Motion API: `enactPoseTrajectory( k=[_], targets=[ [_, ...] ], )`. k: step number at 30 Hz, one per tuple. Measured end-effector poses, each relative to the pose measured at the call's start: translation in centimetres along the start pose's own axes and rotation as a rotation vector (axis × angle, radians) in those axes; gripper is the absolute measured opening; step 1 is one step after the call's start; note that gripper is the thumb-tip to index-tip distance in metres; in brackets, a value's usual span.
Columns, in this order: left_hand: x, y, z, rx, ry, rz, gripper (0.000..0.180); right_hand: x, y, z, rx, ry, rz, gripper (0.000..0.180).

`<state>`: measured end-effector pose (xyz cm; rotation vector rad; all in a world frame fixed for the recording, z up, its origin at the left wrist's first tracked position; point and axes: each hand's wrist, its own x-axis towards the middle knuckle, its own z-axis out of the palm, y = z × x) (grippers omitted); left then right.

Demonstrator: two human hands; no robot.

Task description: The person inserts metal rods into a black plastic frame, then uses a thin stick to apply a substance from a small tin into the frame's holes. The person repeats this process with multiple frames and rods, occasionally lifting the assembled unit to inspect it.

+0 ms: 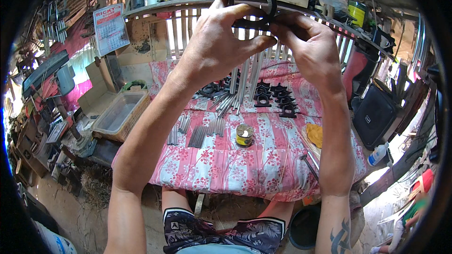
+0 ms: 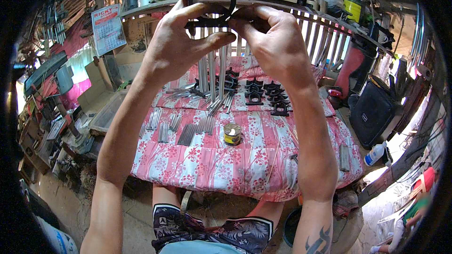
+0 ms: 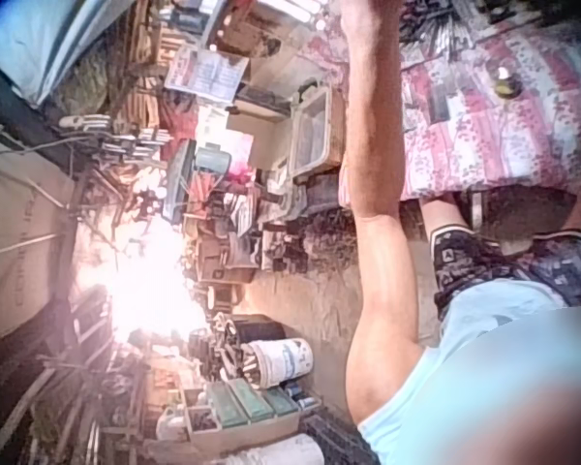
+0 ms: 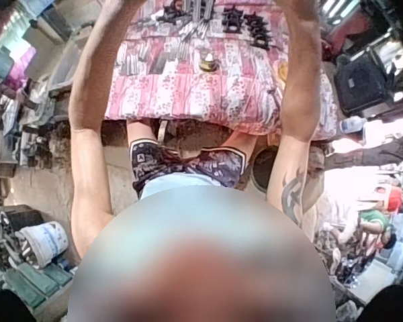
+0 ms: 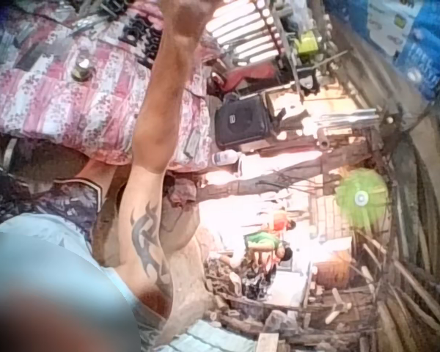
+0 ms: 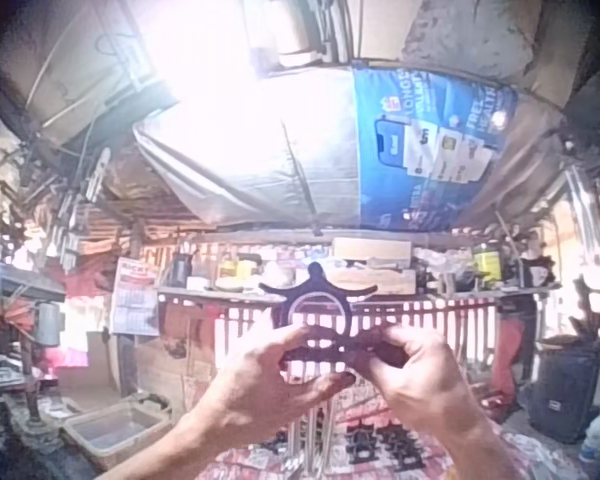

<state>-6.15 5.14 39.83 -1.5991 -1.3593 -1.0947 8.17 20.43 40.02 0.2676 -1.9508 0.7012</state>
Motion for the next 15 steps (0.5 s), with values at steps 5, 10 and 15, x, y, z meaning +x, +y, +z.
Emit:
enactPoseTrajectory(
  k=[5, 10, 15],
  targets=[
    [-0.8, 0.5, -0.1, -0.004, 0.01, -0.046, 0.04, -0.9, -0.7, 0.2, 0.087, 0.006, 0.073, 0.022],
    [-2.6, 1.6, -0.7, 0.015, -0.063, -0.08, 0.033, -2.5, -2.0, 0.1, 0.067, -0.068, 0.176, 0.021],
    [-4.2, 2.9, -0.6, -0.148, -0.053, -0.184, 0.029, -4.4, -3.0, 0.8, 0.109, -0.044, 0.208, 0.018]
  ],
)
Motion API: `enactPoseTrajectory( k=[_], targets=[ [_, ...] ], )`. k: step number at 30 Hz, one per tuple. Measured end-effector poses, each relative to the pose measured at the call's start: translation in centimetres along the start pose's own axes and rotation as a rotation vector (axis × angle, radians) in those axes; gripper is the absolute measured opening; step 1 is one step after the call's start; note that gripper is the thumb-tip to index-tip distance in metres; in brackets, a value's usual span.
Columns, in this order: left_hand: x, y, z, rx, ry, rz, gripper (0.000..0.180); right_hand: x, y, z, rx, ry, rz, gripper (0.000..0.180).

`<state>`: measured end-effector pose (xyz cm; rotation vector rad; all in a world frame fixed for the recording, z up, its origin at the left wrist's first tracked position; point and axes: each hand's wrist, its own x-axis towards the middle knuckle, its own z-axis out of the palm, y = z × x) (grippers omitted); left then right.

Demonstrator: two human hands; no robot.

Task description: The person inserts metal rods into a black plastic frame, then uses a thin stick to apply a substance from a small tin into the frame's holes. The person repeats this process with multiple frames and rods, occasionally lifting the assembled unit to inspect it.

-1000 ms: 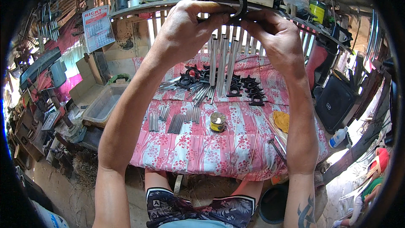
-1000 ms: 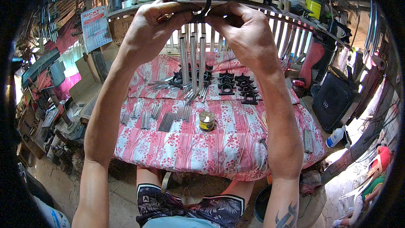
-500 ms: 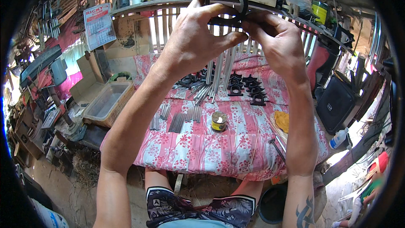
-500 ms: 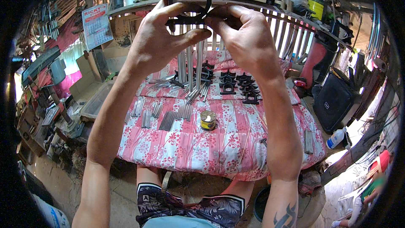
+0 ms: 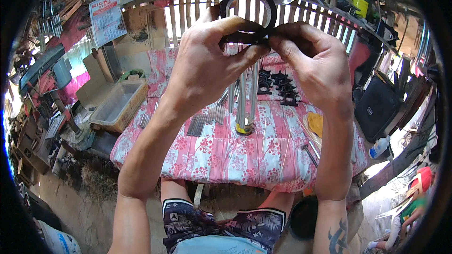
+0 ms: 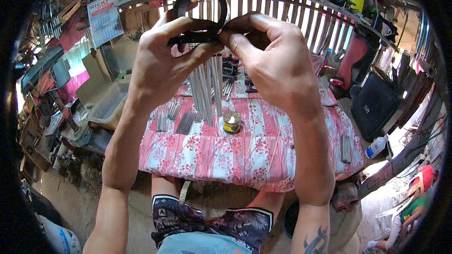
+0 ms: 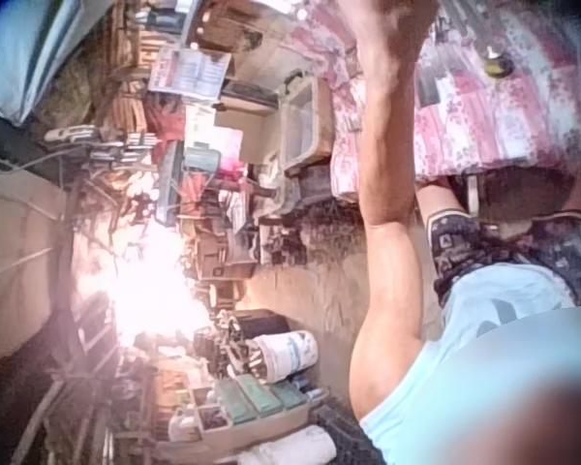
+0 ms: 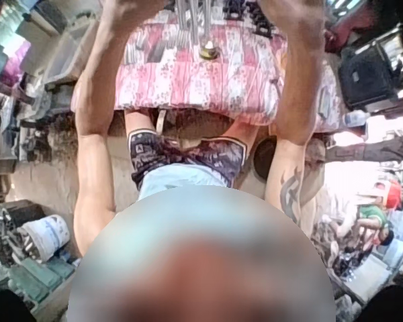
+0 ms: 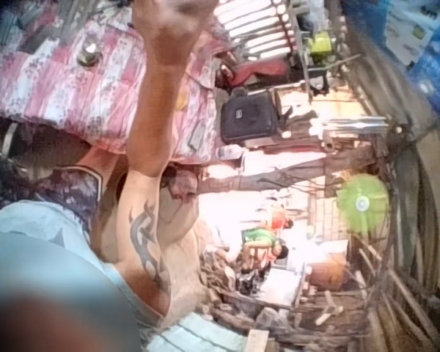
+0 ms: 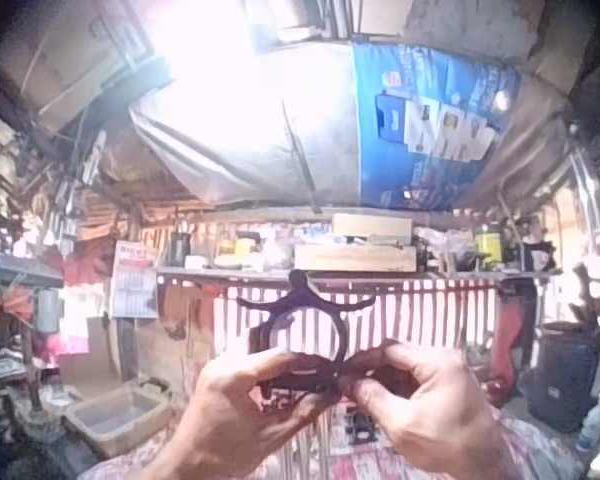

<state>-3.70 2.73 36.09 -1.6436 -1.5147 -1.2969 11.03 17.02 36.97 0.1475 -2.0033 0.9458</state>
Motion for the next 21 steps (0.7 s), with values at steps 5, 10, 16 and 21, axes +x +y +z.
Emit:
enactPoseTrajectory(
  k=[5, 10, 16, 21],
  targets=[
    [-6.9, 2.6, 0.0, 0.038, -0.009, -0.077, 0.029, -6.5, -1.4, 0.1, -0.123, -0.092, 0.097, 0.018],
    [-19.0, 7.1, 1.4, -0.084, -0.153, -0.456, 0.036, -16.6, 0.2, 2.5, -0.065, -0.19, 0.223, 0.012],
    [-29.7, 2.6, 8.5, -0.165, -0.243, -0.784, 0.037, -24.6, 11.5, 6.9, 0.189, -0.437, 0.781, 0.019],
    [-32.7, -1.4, 11.7, -0.191, -0.331, -0.955, 0.035, -26.6, 20.8, 4.5, -0.511, -0.154, 0.764, 0.035]
  ],
)
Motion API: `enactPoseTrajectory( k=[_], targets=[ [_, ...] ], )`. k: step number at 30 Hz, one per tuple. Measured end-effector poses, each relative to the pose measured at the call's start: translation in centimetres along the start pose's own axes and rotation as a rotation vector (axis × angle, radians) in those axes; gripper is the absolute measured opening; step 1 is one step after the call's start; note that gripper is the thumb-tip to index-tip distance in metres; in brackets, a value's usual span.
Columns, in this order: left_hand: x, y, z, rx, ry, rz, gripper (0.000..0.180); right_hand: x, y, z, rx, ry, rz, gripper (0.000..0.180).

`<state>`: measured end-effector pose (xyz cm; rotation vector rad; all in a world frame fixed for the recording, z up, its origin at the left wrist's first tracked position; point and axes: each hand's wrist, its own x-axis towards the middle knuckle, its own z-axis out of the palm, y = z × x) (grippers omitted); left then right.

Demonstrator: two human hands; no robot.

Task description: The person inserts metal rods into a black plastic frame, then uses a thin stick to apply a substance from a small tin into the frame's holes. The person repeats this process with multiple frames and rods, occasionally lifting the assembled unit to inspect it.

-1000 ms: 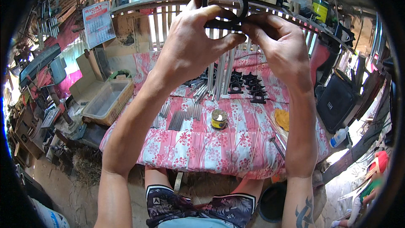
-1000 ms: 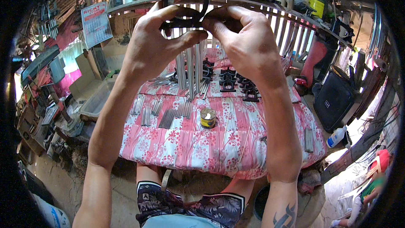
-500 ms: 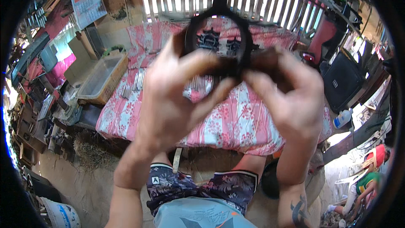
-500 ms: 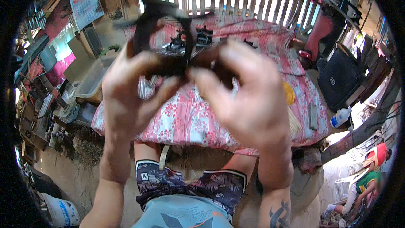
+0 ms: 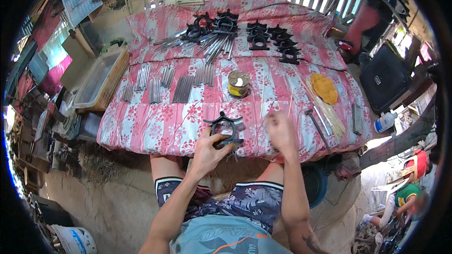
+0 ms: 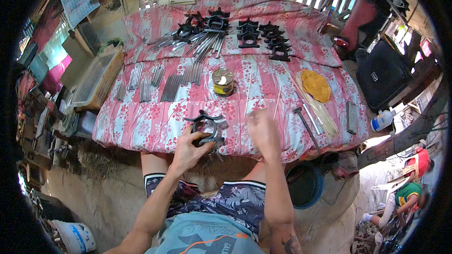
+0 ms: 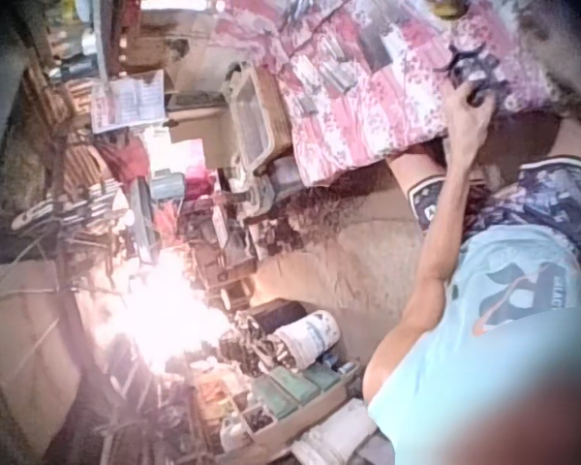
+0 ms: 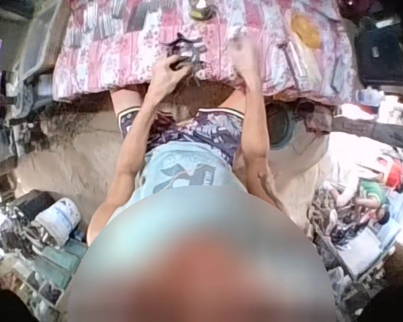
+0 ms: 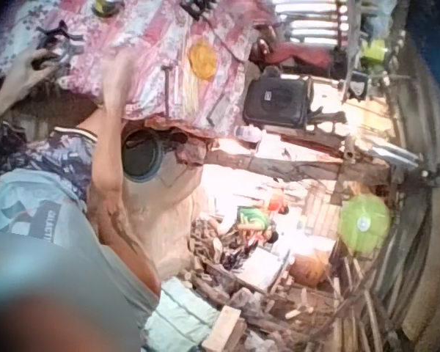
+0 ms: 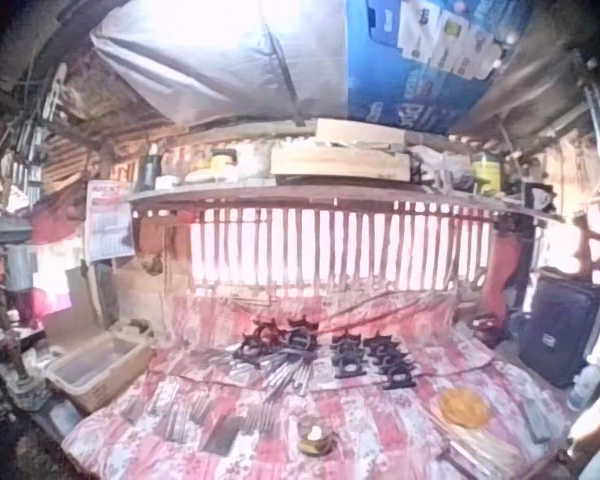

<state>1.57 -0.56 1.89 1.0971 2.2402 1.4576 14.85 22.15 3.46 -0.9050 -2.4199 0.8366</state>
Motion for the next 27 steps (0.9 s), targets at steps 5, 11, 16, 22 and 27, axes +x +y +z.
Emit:
enactPoseTrajectory(
  k=[5, 11, 16, 22, 27],
  targets=[
    [0.0, -0.6, 0.8, 0.135, 0.029, 0.073, 0.035, 2.1, 5.1, -0.9, -0.488, 0.159, 0.214, 0.038],
    [-0.8, -0.6, 1.4, 0.378, 0.099, 0.118, 0.035, 0.3, 0.1, -2.3, -0.147, 0.292, 0.004, 0.017],
    [-1.3, -0.2, 1.7, 0.379, 0.133, 0.11, 0.034, -3.8, -3.6, -1.0, 0.104, 0.171, -0.15, 0.019],
    [-1.5, -1.1, 2.0, 0.368, 0.184, 0.18, 0.034, -5.1, -3.1, 1.9, 0.406, -0.051, -0.121, 0.013],
    [-1.2, -1.7, 2.1, 0.352, 0.179, 0.222, 0.036, -6.2, -3.6, 4.2, 0.771, -0.164, 0.007, 0.013]
  ],
)
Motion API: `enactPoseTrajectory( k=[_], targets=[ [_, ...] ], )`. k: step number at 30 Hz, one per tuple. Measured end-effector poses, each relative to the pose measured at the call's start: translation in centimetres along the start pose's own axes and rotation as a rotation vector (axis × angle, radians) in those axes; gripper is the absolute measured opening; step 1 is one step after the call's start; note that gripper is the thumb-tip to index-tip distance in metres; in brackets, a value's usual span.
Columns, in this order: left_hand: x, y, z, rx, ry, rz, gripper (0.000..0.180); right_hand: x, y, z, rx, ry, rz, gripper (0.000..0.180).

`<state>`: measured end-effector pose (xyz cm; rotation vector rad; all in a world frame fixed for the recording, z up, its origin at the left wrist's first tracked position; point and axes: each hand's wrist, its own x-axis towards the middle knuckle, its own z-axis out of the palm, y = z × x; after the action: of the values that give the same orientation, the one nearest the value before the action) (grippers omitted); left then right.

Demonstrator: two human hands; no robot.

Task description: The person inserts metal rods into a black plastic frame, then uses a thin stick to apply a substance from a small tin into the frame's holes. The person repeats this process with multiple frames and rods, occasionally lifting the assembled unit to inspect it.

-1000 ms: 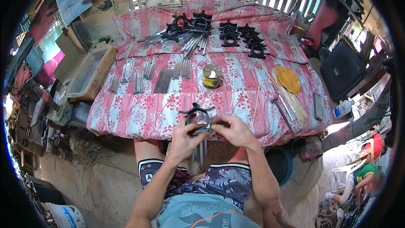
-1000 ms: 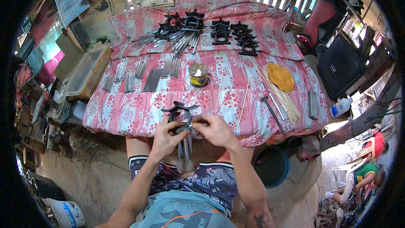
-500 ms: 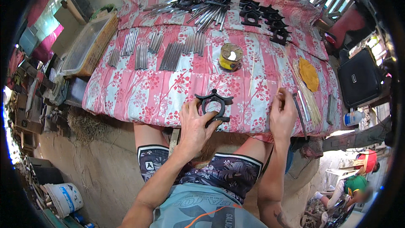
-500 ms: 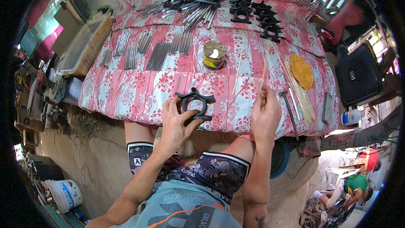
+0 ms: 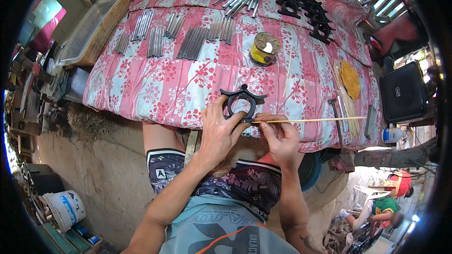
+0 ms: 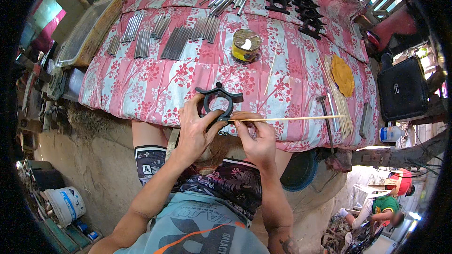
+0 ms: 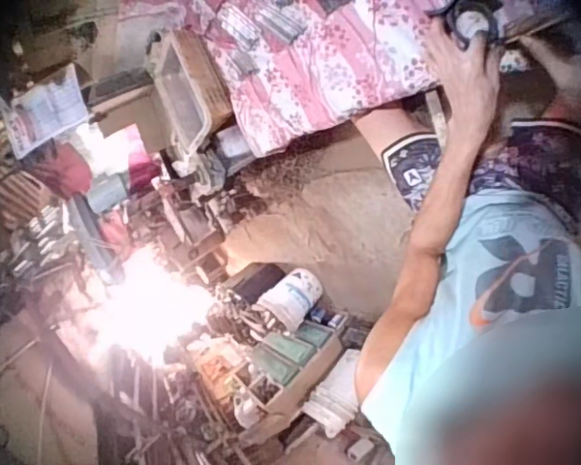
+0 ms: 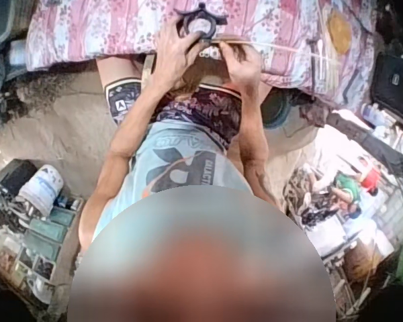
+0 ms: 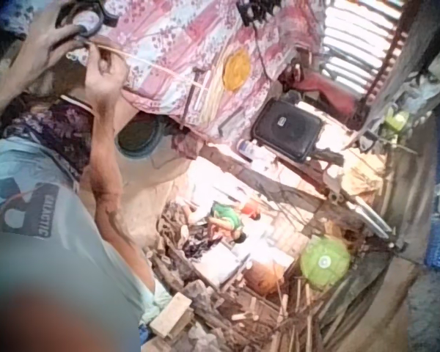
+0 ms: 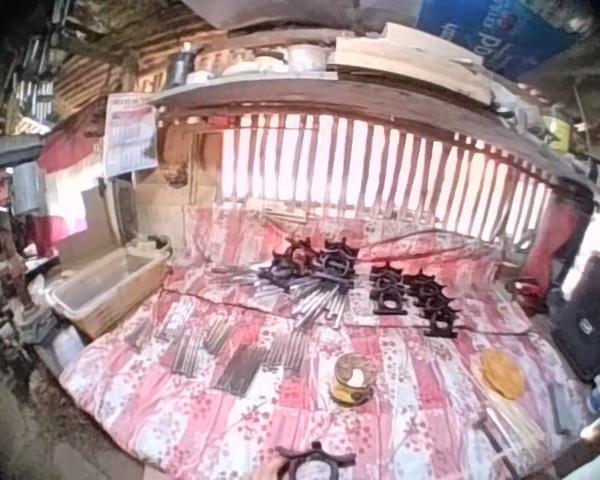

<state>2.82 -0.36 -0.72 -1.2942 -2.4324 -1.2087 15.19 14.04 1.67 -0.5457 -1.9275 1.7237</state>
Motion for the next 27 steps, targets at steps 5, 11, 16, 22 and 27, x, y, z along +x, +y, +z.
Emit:
enactPoseTrajectory(
  k=[5, 11, 16, 22, 27],
  targets=[
    [0.0, -0.2, 0.0, -0.012, -0.002, 0.002, 0.035, -0.3, 0.6, 0.1, -0.013, 0.034, 0.037, 0.014],
    [0.0, -0.1, 0.0, -0.029, -0.01, -0.009, 0.034, 0.0, 0.8, 0.1, -0.049, 0.03, 0.021, 0.013],
    [0.0, -0.1, -0.2, -0.043, -0.036, -0.028, 0.033, 0.1, -0.1, 0.3, -0.157, 0.044, 0.03, 0.011],
    [0.0, -0.1, -0.2, -0.04, -0.039, -0.037, 0.035, 0.3, -1.1, 1.7, -0.554, -0.052, -0.338, 0.011],
    [0.0, -0.1, -0.1, -0.085, -0.032, -0.048, 0.035, 0.3, -1.3, 1.5, -0.511, -0.079, -0.275, 0.012]
  ],
)
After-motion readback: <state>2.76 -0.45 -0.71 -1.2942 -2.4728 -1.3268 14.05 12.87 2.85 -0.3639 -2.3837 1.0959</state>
